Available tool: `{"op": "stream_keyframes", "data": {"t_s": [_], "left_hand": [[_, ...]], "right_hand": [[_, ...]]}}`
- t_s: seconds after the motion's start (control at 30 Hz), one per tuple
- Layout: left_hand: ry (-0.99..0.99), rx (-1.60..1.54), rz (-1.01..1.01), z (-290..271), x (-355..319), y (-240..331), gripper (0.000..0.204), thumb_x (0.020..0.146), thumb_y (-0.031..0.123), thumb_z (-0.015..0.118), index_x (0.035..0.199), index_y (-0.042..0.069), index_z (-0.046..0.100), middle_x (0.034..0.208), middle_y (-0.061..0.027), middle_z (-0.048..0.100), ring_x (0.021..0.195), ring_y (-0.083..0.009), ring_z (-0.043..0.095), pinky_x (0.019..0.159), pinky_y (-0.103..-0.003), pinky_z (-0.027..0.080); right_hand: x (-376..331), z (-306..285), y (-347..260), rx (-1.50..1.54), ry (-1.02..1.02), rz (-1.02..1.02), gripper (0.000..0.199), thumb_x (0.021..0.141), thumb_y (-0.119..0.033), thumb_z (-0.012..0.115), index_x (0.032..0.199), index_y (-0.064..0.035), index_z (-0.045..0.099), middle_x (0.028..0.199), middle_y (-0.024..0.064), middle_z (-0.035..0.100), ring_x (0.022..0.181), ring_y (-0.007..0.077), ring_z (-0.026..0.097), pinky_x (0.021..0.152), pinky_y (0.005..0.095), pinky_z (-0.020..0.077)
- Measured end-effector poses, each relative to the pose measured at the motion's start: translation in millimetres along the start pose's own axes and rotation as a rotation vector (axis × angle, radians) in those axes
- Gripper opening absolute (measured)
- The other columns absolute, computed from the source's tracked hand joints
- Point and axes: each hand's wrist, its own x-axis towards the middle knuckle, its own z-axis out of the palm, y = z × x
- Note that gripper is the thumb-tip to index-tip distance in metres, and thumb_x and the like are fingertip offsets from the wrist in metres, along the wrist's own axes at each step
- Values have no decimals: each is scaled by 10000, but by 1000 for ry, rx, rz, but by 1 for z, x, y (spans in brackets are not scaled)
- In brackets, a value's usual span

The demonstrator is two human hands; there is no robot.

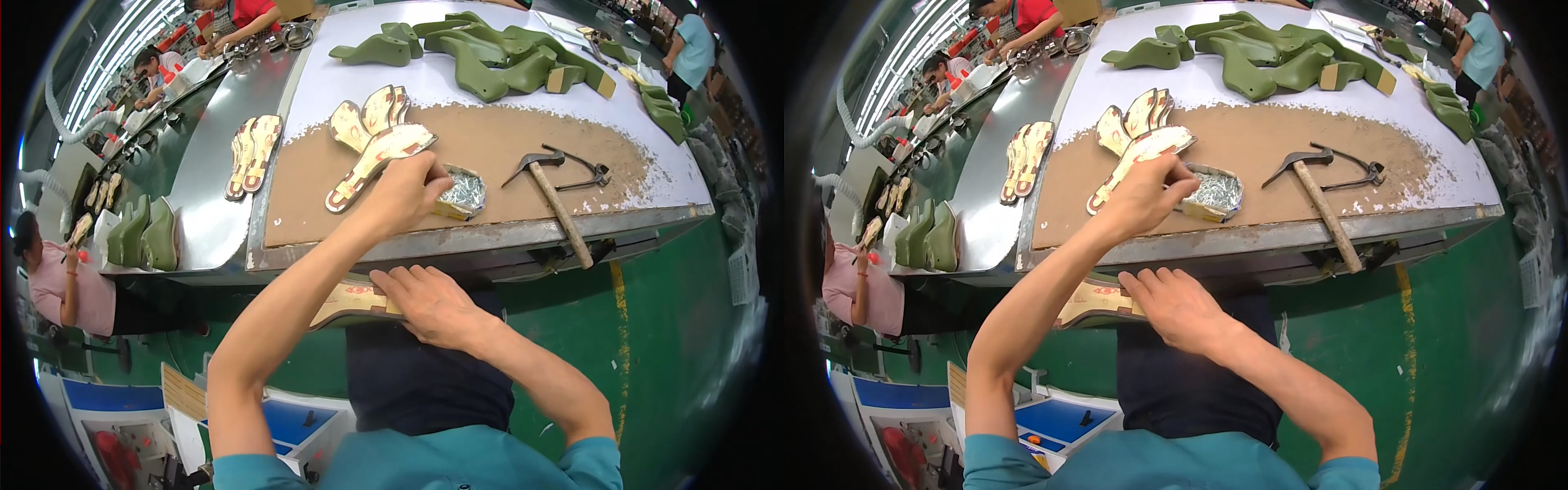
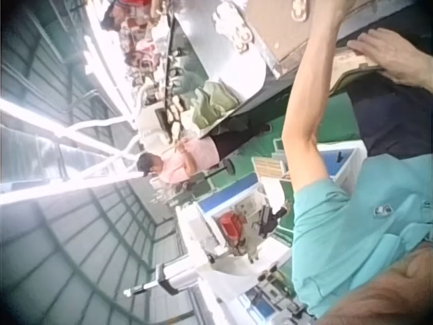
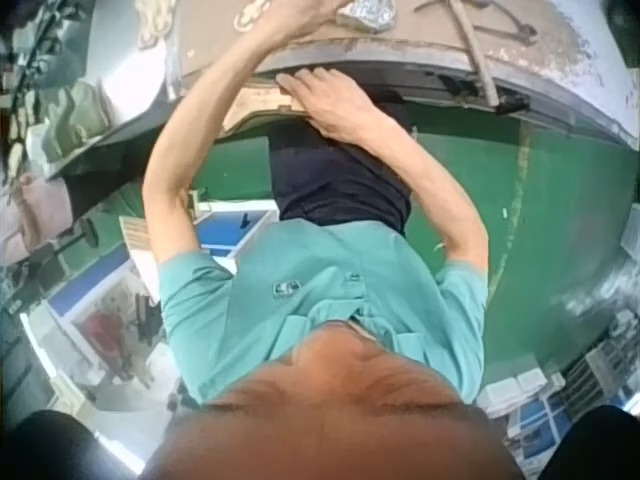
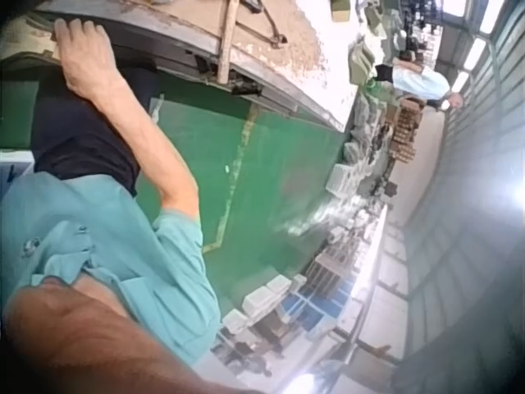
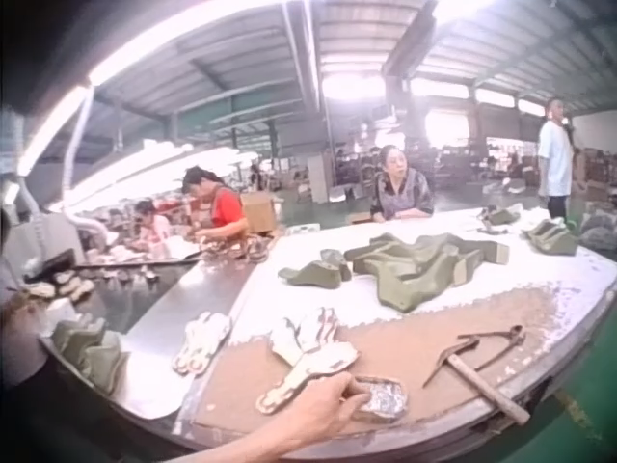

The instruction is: Hammering and assembling shoe soles and components onto lasts.

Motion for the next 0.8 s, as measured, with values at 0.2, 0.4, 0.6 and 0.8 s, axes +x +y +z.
{"op": "stream_keyframes", "data": {"t_s": [0.2, 0.4, 0.6, 0.8], "left_hand": [[85, -181, -99, -31, -122, 53, 120, 864, 24, 658, 971, -29, 653, 889, -140, 697, 795, -228, 688, 716, -311, 542], [202, -363, -356, -11, -150, 31, 132, 832, 17, 673, 961, 14, 696, 891, -116, 702, 886, -229, 691, 790, -337, 536], [127, 151, 33, 0, -138, 28, 83, 763, 68, 710, 842, 92, 702, 1001, -99, 703, 1108, -335, 608, 974, -473, 421], [12, 98, -20, -7, -135, 27, 112, 758, 1, 683, 853, 60, 677, 1051, -98, 706, 1190, -330, 564, 992, -425, 410]], "right_hand": [[-2, 8, 12, 82, 51, -17, 422, 757, -49, 577, 1168, 14, 502, 998, 115, 544, 881, 278, 555, 803, 386, 474], [-32, -43, 24, 113, 150, 121, 600, 790, -199, 709, 1282, 32, 457, 1304, 195, 497, 1163, 358, 517, 996, 424, 420], [-111, -85, 112, -608, 317, 665, 556, 829, -104, 637, 1352, -78, 450, 1158, 206, 562, 1098, 389, 535, 921, 470, 444], [-124, -89, 139, -440, 179, 722, 481, 922, -1, 456, 1390, -100, 408, 915, 205, 544, 623, 347, 568, 628, 433, 501]]}}
